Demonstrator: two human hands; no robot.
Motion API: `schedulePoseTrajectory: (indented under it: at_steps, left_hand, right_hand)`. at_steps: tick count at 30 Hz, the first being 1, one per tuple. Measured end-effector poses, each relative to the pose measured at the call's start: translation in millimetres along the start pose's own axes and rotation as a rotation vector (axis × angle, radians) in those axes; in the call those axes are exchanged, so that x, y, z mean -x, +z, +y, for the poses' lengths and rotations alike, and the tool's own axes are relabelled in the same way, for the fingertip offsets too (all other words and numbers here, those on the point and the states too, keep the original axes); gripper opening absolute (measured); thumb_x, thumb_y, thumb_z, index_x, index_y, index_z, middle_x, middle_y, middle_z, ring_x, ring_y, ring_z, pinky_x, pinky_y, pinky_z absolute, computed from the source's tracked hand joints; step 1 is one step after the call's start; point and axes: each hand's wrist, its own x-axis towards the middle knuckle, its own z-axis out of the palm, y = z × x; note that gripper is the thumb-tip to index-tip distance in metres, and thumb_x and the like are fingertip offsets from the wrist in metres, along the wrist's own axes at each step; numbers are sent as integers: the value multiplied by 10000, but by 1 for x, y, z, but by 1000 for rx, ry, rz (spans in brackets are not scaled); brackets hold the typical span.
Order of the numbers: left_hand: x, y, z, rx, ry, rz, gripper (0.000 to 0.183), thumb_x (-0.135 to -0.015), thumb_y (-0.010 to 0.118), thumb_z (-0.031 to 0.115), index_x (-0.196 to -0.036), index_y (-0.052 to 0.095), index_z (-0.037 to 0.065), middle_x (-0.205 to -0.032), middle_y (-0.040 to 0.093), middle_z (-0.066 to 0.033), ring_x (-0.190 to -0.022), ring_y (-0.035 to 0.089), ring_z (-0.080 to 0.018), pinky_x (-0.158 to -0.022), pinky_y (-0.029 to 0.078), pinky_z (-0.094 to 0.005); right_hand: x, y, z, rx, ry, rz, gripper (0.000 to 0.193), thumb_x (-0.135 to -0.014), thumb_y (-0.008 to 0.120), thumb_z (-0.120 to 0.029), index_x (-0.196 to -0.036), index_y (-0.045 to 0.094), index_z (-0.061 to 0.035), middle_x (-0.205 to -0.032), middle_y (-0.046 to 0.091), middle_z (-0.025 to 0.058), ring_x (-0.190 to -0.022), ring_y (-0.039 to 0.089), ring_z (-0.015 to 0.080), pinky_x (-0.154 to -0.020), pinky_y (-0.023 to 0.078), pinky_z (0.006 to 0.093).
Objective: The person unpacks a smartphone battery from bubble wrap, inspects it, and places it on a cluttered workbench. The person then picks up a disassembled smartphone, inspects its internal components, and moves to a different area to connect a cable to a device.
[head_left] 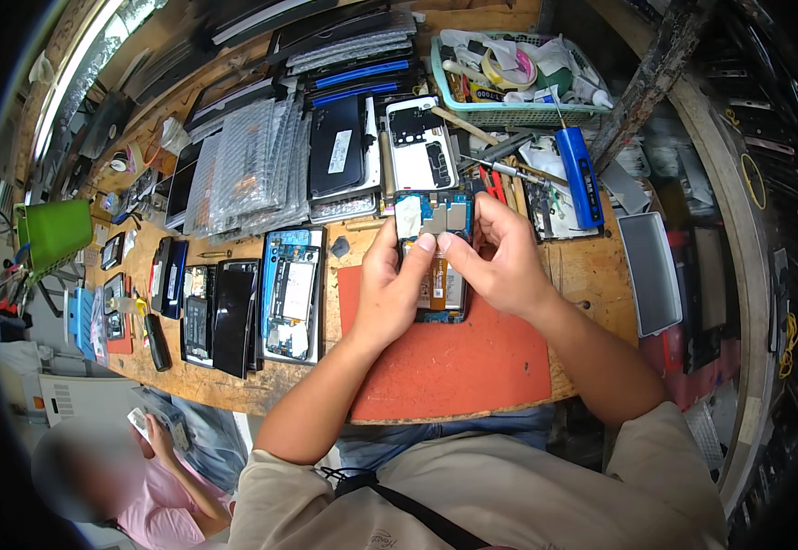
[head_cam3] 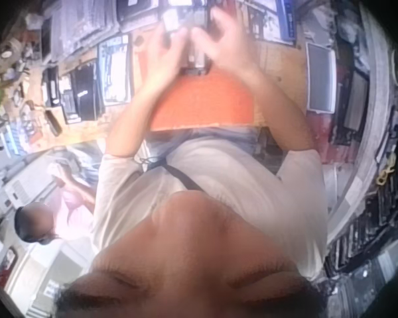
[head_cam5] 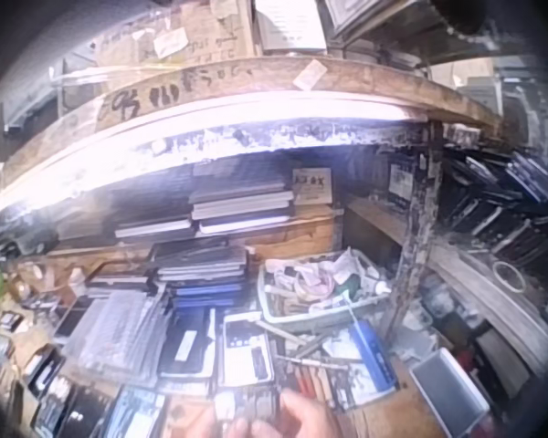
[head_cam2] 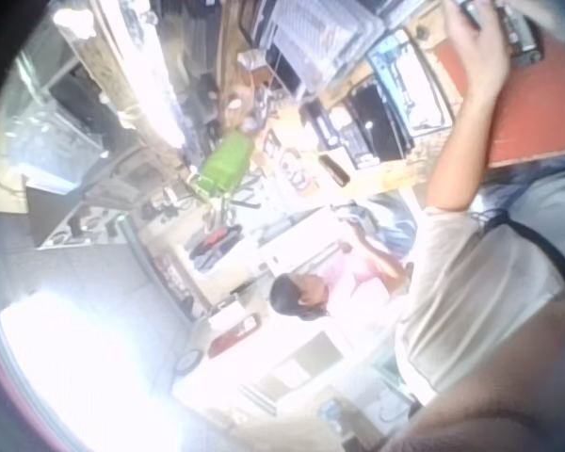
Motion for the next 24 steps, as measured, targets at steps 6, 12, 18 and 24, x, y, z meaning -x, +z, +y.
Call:
schedulePoseTrajectory:
  at_steps: [6,12,18,24]
  left_hand:
    - [-6,-9,-5,161,-97,-105,356,-1065,504,165,-1370,503,-18,-1232,630,-79,-1115,585,-122,-981,468,-289]
    - [-6,-3,-5,31,-39,-111,346,-1072,521,150,-1371,490,-21,-1248,631,-87,-1130,587,-126,-1001,470,-303]
    - [-3,-2,-7,-13,7,-96,318,-1072,523,147,-1338,500,-27,-1230,630,-90,-1132,579,-130,-999,463,-306]
    - [-1,0,-10,-83,68,-77,313,-1078,521,184,-1310,501,-24,-1194,630,-104,-1100,578,-142,-966,468,-316]
  right_hand:
    - [-3,-1,-2,-90,42,-23,213,-950,650,-2,-1155,596,21,-1008,704,77,-899,660,85,-774,551,264]
    - [-7,-5,-6,-97,88,-56,247,-943,660,-1,-1176,579,13,-1035,690,67,-941,650,100,-821,545,285]
    - [-8,-7,-10,-98,134,-106,305,-939,669,1,-1220,551,3,-1103,660,61,-1010,621,108,-904,521,303]
    - [-7,-7,-10,-90,122,-106,281,-954,669,-18,-1215,565,3,-1112,660,62,-1006,614,102,-906,519,302]
